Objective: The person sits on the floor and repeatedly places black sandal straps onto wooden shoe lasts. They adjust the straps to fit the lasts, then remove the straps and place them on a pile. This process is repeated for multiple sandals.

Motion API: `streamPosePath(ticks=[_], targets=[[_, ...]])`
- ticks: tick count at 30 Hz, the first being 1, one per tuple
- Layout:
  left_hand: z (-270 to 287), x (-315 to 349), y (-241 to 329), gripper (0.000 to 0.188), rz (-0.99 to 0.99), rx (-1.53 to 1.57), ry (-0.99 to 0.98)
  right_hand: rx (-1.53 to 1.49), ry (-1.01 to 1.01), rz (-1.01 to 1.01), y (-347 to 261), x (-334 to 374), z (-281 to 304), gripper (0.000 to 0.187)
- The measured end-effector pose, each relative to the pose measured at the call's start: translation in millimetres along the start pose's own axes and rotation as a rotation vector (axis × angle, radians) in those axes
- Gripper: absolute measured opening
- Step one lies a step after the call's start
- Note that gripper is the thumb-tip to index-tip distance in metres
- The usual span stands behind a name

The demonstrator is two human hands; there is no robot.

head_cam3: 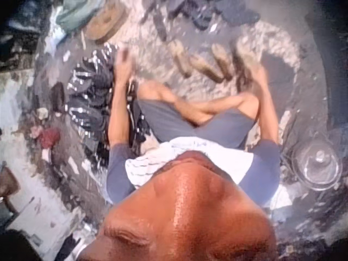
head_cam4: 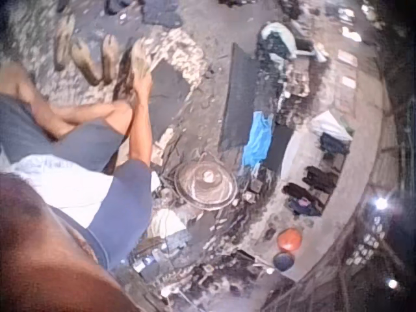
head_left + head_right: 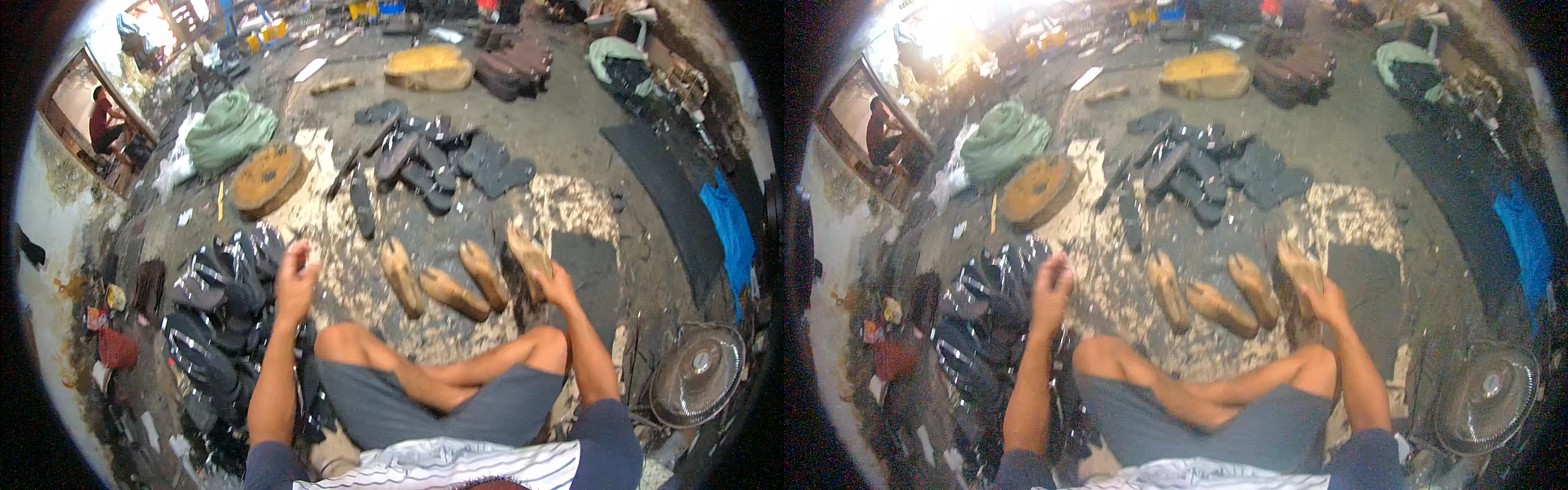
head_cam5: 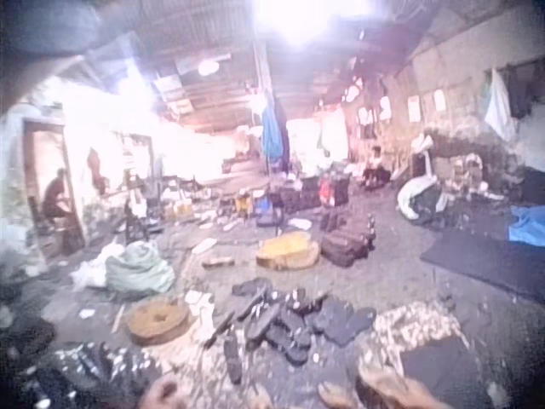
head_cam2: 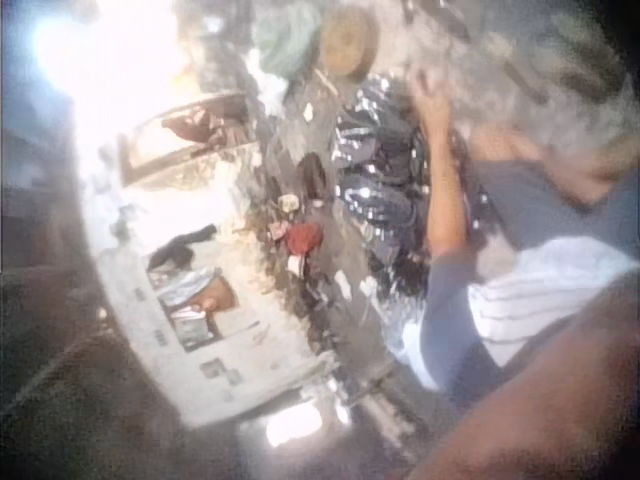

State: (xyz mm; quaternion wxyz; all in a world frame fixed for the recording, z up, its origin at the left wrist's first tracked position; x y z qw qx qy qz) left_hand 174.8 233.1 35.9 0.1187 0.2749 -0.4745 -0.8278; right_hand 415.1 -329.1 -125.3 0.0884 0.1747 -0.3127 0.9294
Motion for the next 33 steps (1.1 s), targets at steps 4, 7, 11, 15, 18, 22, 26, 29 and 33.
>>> streamPosePath(ticks=[4, 7, 11, 15, 18, 22, 26, 29, 33], targets=[[-125, -80, -181, 0.048, 0.049, -0.062, -0.244, 0.233, 0.116, -0.081, 38, -28, 5, 0.065], [-182, -90, -241, 0.058, -0.005, -0.505, -0.529, 0.319, -0.014, -0.188, 65, -15, -6, 0.07], [-217, -71, -262, 0.068, 0.159, -0.696, -0.689, 0.328, -0.051, -0.174, 76, -9, -13, 0.068], [-189, -92, -228, 0.069, 0.036, -0.756, -0.463, 0.371, -0.086, -0.23, 89, -12, -16, 0.076], [-134, -128, -136, 0.061, -0.34, -0.656, -0.276, 0.437, 0.028, -0.129, 85, -14, -5, 0.078], [-55, -105, 38, 0.057, -0.476, -0.285, 0.031, 0.295, 0.361, 0.195, -26, 7, 16, 0.076], [-71, -8, 160, 0.035, -0.758, -0.236, -0.144, -0.537, -0.725, 0.067, -145, 66, -96, 0.065], [-103, 70, 211, 0.039, -0.875, -0.001, -0.396, -0.863, -1.074, -0.261, -165, 146, -141, 0.049], [-119, 144, 224, 0.04, -0.898, 0.404, -0.691, -0.943, -0.754, -0.101, -156, 171, -116, 0.029]])
Point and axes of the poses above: each hand's wrist, its own x-axis away from the middle knuckle, its own z-axis out of the back of the hand, y = z × x, the point moved 10 cm from there along -x, towards the middle knuckle, and after that the axes turned 15 degrees about -z, right-handed, at the moved point
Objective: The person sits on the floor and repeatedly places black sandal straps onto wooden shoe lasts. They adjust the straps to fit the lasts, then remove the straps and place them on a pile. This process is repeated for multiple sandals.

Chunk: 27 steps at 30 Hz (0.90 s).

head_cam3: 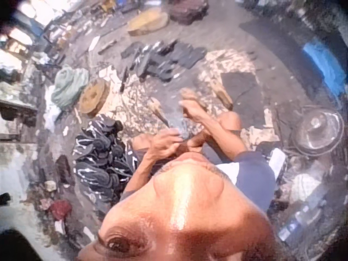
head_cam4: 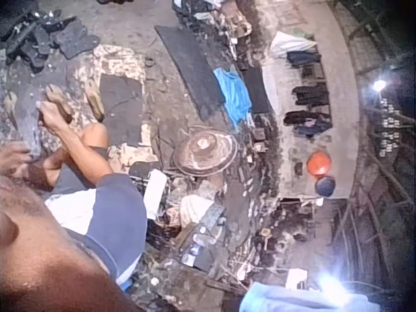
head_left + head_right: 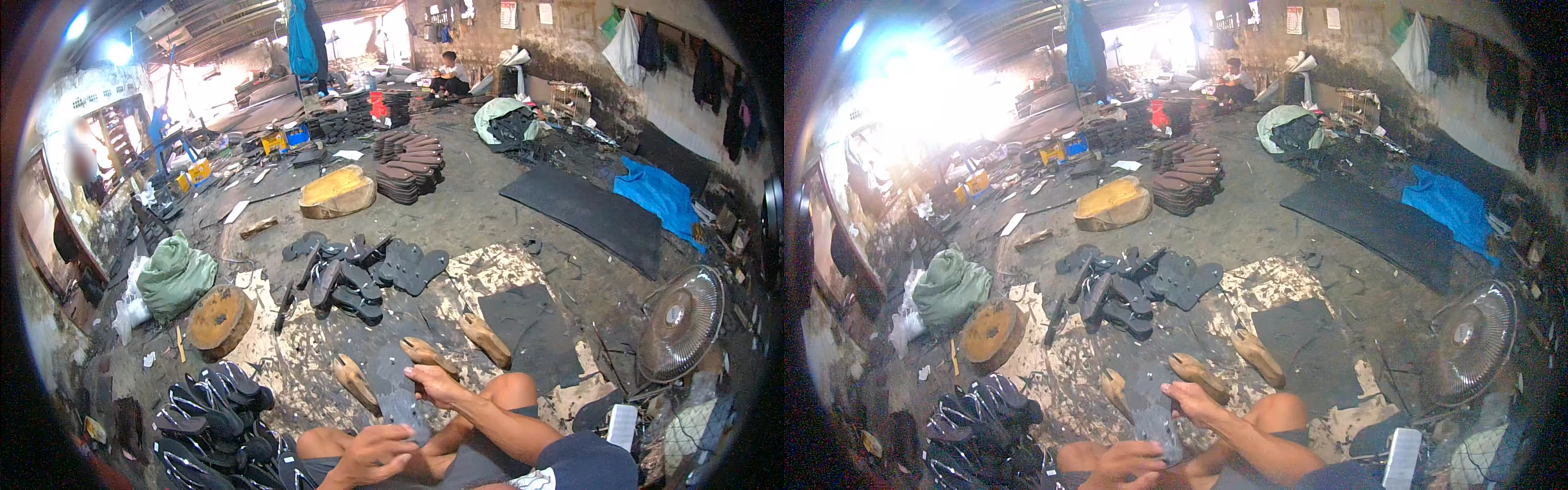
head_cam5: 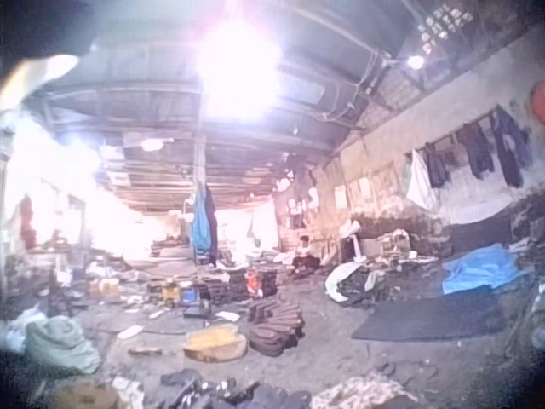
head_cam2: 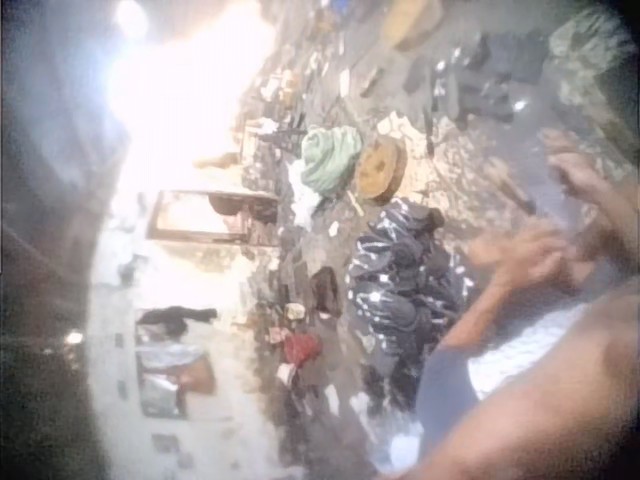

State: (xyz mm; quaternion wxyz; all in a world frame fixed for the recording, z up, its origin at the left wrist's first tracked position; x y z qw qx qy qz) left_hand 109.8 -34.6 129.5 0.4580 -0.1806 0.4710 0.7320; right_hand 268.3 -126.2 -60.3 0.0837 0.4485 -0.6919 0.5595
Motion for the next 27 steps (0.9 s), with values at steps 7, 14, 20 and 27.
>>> streamPosePath(ticks=[7, 14, 20, 27], targets=[[11, 84, -74, 0.05, 0.672, 0.013, 0.539, 0.375, -0.298, 0.148, 22, 74, -64, 0.035], [-19, 93, -41, 0.032, 0.647, 0.05, 0.405, 0.233, -0.323, 0.158, 47, 87, -65, 0.041], [-27, 117, -35, 0.021, 0.765, 0.148, 0.527, 0.614, -0.179, 0.259, 62, 84, -58, 0.038], [-17, 97, -33, 0.039, 0.795, -0.056, 0.579, 0.521, 0.07, 0.433, 60, 105, -59, 0.037]])
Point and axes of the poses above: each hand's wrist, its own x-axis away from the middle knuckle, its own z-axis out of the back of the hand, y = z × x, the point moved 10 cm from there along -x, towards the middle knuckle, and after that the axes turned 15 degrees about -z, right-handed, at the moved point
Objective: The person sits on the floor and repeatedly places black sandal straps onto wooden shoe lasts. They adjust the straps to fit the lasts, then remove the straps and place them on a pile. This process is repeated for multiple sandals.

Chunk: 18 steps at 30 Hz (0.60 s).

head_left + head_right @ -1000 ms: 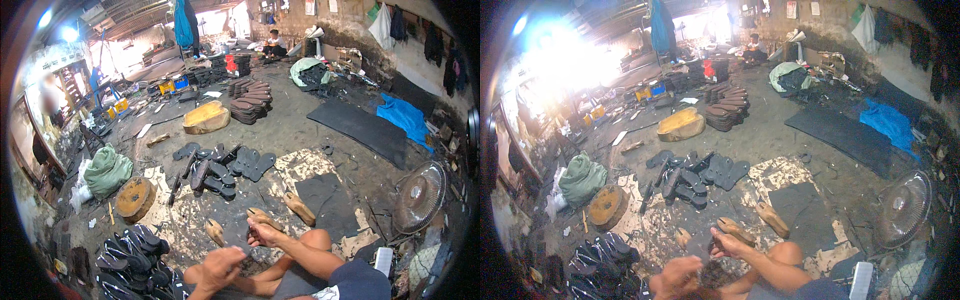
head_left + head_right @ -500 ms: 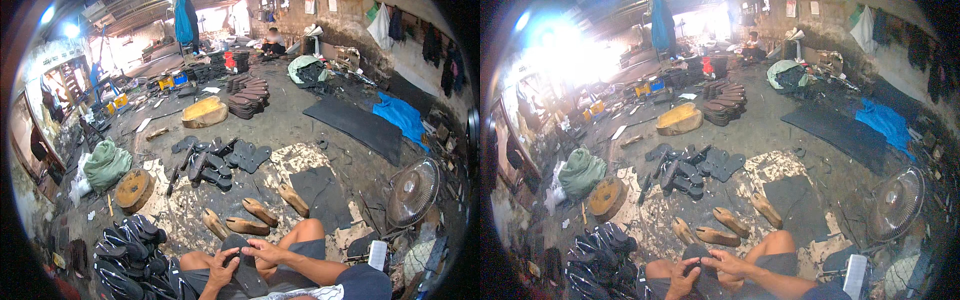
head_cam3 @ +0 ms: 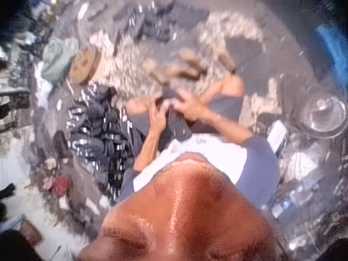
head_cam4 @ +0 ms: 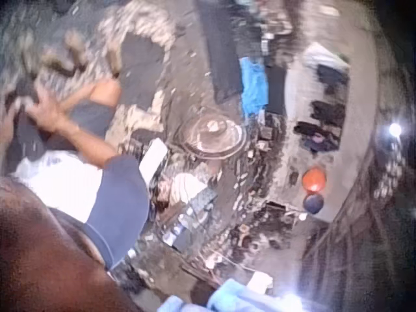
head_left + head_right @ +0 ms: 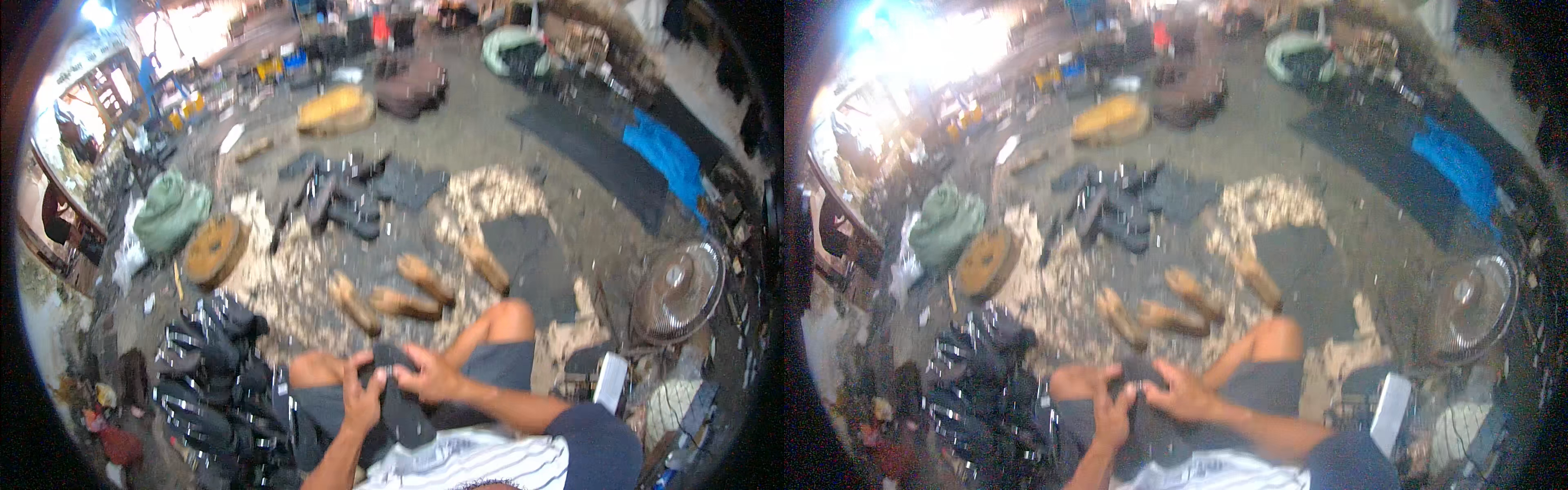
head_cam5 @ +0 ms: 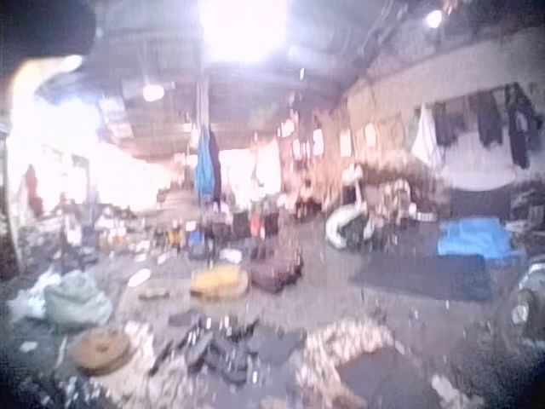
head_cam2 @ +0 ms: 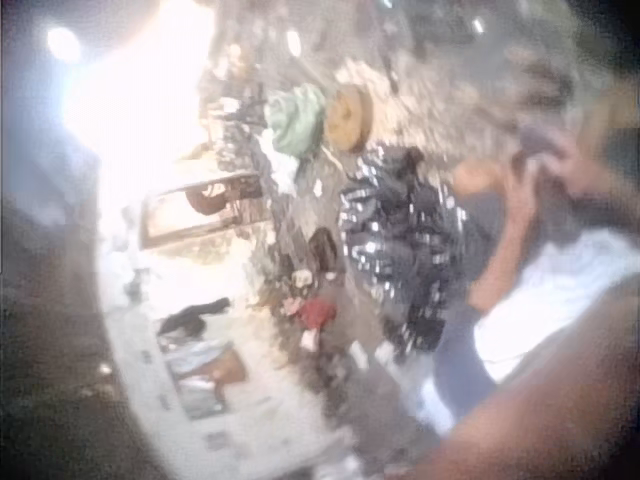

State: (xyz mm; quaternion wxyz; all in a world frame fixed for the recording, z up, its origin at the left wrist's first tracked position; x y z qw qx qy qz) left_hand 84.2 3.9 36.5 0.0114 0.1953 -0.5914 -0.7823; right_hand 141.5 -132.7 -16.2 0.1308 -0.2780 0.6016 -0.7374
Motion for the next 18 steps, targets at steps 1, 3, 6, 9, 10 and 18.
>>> streamPosePath(ticks=[1, 3, 6, 9, 10, 18], targets=[[8, 4, -25, 0.042, 0.025, 0.014, 0.039, -0.049, -0.001, 0.078, -16, -7, -1, 0.037], [4, -2, -25, 0.068, 0.112, 0.22, 0.089, 0.102, -0.004, -0.014, -28, -14, 2, 0.036], [-12, -2, -19, 0.095, -0.021, -0.117, -0.129, 0.017, 0.107, -0.089, -27, -30, 26, 0.036], [-53, -4, 11, 0.114, -0.11, -0.69, -0.536, -0.092, 0.116, -0.116, 4, -69, 23, 0.032], [-48, -5, 1, 0.116, -0.165, -0.675, -0.496, -0.11, 0.037, -0.1, -8, -75, 13, 0.029], [29, -22, -74, 0.072, 0.387, 0.562, 0.076, 0.63, 0.529, -0.235, 152, -207, 185, 0.069]])
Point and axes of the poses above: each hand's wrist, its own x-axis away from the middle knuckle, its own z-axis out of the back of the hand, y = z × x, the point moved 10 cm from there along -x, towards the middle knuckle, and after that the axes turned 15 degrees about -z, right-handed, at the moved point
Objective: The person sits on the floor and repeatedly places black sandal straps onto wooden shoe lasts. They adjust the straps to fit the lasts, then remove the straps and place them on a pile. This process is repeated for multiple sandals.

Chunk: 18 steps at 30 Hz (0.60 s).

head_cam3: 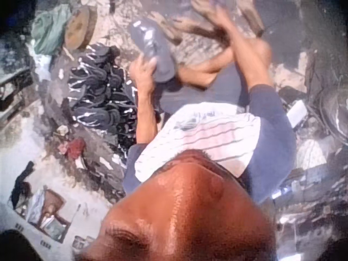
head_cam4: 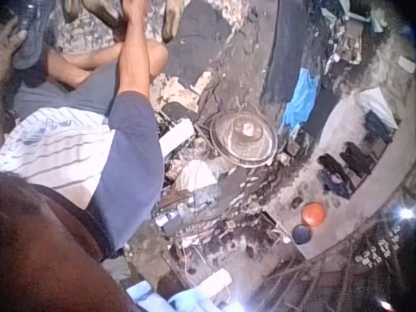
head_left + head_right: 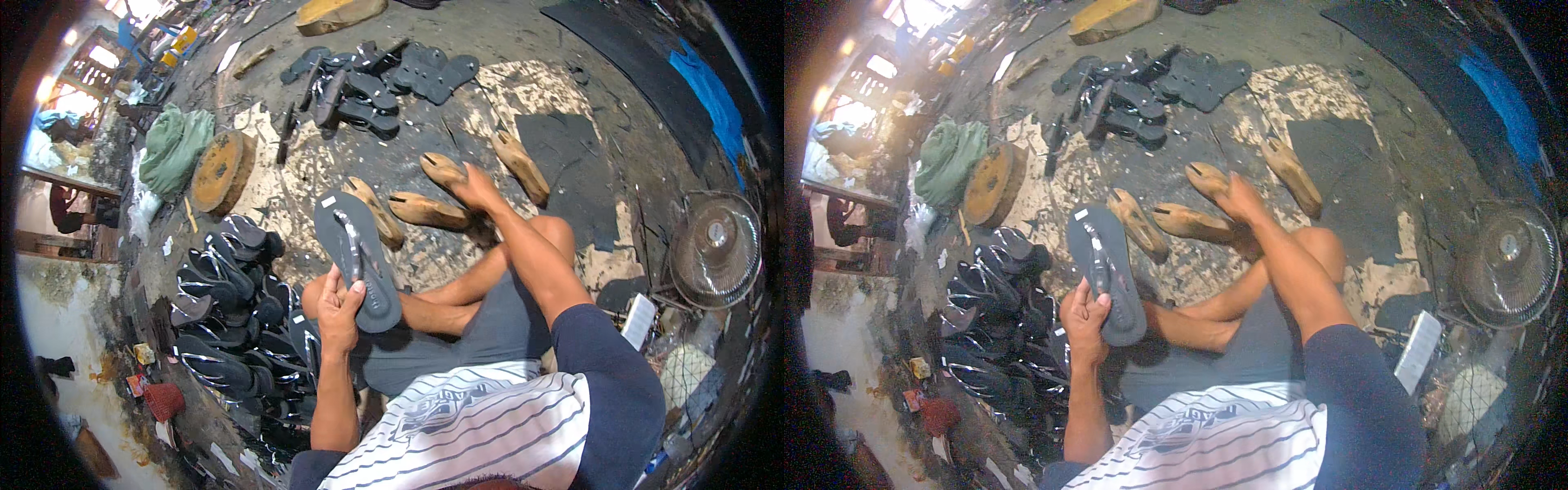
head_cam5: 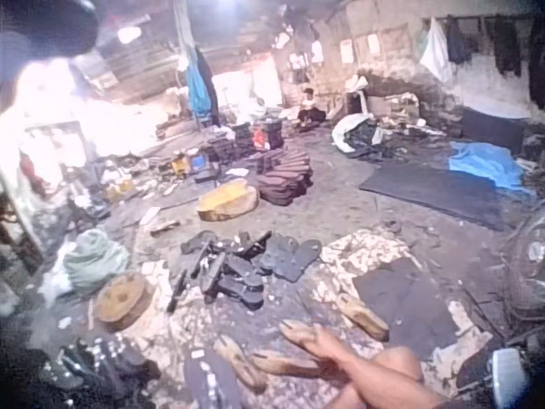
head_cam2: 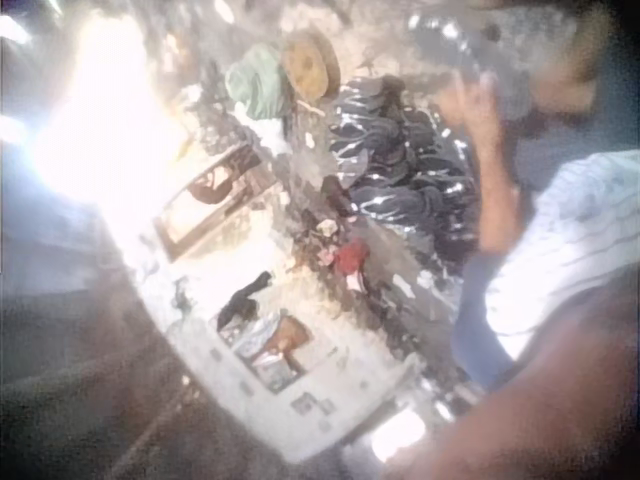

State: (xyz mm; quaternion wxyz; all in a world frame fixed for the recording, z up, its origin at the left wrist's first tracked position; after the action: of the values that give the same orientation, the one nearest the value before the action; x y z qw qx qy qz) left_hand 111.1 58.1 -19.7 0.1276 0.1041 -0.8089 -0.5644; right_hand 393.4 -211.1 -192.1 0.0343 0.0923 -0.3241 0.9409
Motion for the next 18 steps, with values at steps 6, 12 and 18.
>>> streamPosePath(ticks=[6, 12, 18], targets=[[28, -18, 20, 0.079, -0.155, -0.149, 0.168, -0.299, -0.241, -0.111, 11, -2, -16, 0.05], [55, -31, 57, 0.054, -0.466, -0.83, 0.281, -0.938, -0.525, -0.054, -111, 134, 72, 0.074], [32, -29, 94, 0.053, -0.621, -1.119, 0.303, -0.884, -0.784, 0.095, -179, 280, 95, 0.066]])
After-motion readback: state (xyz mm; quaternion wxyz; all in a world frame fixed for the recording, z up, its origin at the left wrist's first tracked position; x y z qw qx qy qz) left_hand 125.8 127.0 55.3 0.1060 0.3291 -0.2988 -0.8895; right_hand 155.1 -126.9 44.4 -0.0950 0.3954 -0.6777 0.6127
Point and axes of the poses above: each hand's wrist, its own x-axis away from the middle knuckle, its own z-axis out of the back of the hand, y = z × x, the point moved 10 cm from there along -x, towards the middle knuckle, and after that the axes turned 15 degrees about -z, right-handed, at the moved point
